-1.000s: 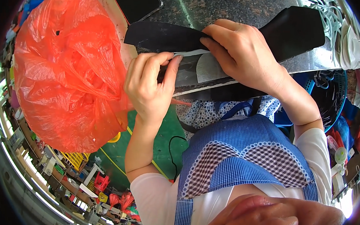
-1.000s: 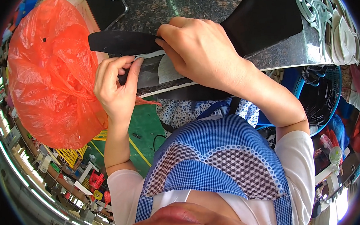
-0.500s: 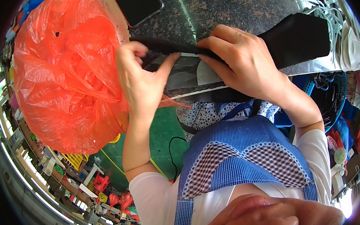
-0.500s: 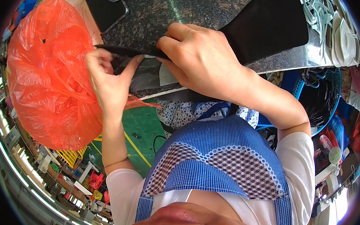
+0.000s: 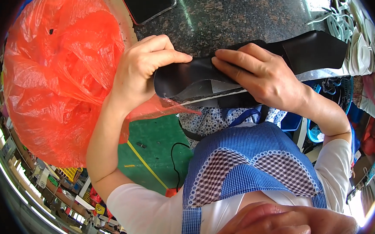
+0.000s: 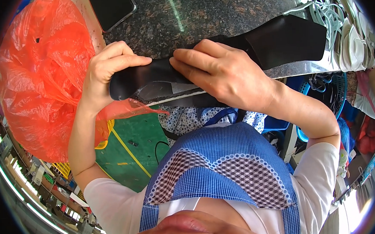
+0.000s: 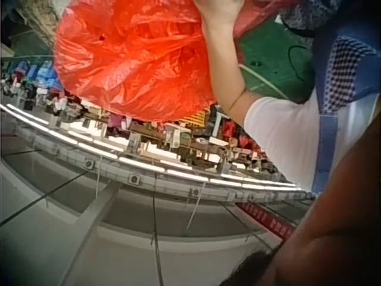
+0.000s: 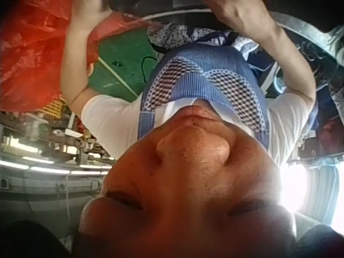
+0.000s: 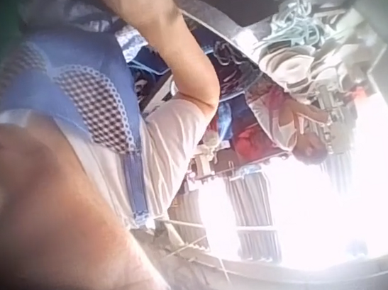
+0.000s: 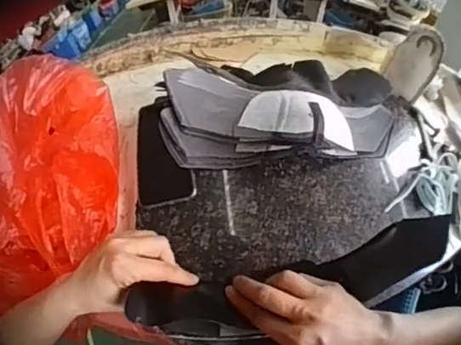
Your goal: Applying adhesive reinforcement strips to black shoe upper components at a manufacturing workbench.
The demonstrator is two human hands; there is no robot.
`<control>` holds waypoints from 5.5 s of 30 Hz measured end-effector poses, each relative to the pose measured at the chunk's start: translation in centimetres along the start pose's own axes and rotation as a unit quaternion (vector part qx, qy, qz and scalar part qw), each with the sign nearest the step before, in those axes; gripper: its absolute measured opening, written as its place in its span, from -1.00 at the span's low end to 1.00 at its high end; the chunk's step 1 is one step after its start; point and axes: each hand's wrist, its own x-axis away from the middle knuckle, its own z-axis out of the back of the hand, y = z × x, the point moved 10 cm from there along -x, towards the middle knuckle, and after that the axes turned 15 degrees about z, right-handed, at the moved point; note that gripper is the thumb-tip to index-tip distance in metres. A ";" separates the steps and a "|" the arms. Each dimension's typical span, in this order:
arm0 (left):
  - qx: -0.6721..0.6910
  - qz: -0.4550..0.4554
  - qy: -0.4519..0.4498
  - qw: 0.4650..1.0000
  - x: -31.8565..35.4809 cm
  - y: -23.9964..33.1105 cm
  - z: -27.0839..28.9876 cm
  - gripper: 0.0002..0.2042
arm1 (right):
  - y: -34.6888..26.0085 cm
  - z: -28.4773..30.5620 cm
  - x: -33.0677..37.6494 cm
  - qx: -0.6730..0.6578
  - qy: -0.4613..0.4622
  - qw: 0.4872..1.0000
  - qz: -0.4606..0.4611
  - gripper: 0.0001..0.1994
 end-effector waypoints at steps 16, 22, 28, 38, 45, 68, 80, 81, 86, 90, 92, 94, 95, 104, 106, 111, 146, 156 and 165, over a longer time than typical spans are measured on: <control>-0.312 -0.113 -0.044 0.942 4.1 2.5 -0.5 -0.42 | -0.6 1.3 -0.3 0.017 -0.153 0.988 0.012 -0.83; -0.236 -0.134 -0.105 0.957 2.1 7.9 -6.3 -0.28 | 0.5 2.7 1.2 -0.039 -0.112 0.993 0.002 -0.76; -0.185 -0.147 -0.133 0.963 -0.2 9.3 -4.9 -0.50 | -1.1 2.6 3.2 0.018 -0.013 0.999 0.048 -0.83; -0.317 -0.288 0.220 0.876 -13.0 13.2 0.7 -0.67 | -4.5 -10.4 12.3 -0.112 -0.082 0.988 -0.074 -0.78; -0.261 -0.220 0.132 0.931 -15.8 10.8 4.6 -0.69 | 2.6 7.6 14.4 -0.164 0.139 0.957 -0.195 -0.82; -0.212 -0.105 0.046 0.970 -1.2 12.2 -10.6 -0.71 | 15.5 21.3 14.4 -0.478 0.517 0.699 -0.123 -0.89; -0.316 -0.125 0.232 0.911 5.1 8.5 -4.0 -0.75 | 0.4 20.3 10.1 -0.323 0.269 0.889 -0.180 -0.63; -0.309 -0.125 0.220 0.917 5.6 8.6 -5.1 -0.74 | -0.5 17.6 7.8 -0.329 0.241 0.885 -0.224 -0.62; -0.240 -0.012 0.189 0.952 7.5 5.9 -7.8 -0.56 | 1.7 4.1 4.7 -0.455 0.036 0.803 -0.382 -0.83; -0.202 -0.016 0.215 0.955 8.2 5.1 -8.7 -0.51 | 2.7 -1.3 1.8 -0.415 -0.033 0.842 -0.343 -0.87; -0.185 -0.022 0.221 0.957 8.7 4.8 -9.1 -0.49 | 3.4 -2.5 1.0 -0.383 -0.016 0.856 -0.347 -0.80; -0.174 -0.027 0.221 0.959 9.2 4.3 -9.4 -0.48 | 3.7 -3.2 0.7 -0.364 -0.024 0.862 -0.352 -0.80; -0.169 -0.025 0.221 0.960 9.2 4.1 -9.5 -0.48 | 3.8 -3.3 0.6 -0.344 -0.029 0.869 -0.354 -0.79; -0.271 -0.025 0.207 0.940 7.3 4.7 -8.3 -0.61 | 4.5 0.3 -0.4 -0.059 -0.147 0.943 -0.292 -0.67; -0.287 -0.017 0.198 0.937 7.5 4.3 -8.1 -0.52 | 5.2 1.4 3.3 -0.215 -0.090 0.879 -0.416 -0.79; -0.311 0.012 0.136 0.941 4.7 5.5 -8.4 -0.32 | 6.1 3.6 3.5 -0.064 -0.059 0.937 -0.338 -0.80; -0.430 -0.091 0.062 0.896 -2.4 12.7 -12.3 -0.58 | 11.4 5.8 9.3 -0.182 -0.039 0.910 -0.370 -0.79; -0.372 0.016 0.088 0.924 -5.4 12.7 -12.4 -0.25 | 12.7 7.2 11.9 -0.213 0.103 0.910 -0.340 -0.75; -0.320 0.036 0.056 0.945 -7.9 12.4 -12.0 -0.18 | 12.9 10.3 12.0 0.021 0.100 0.950 -0.295 -0.80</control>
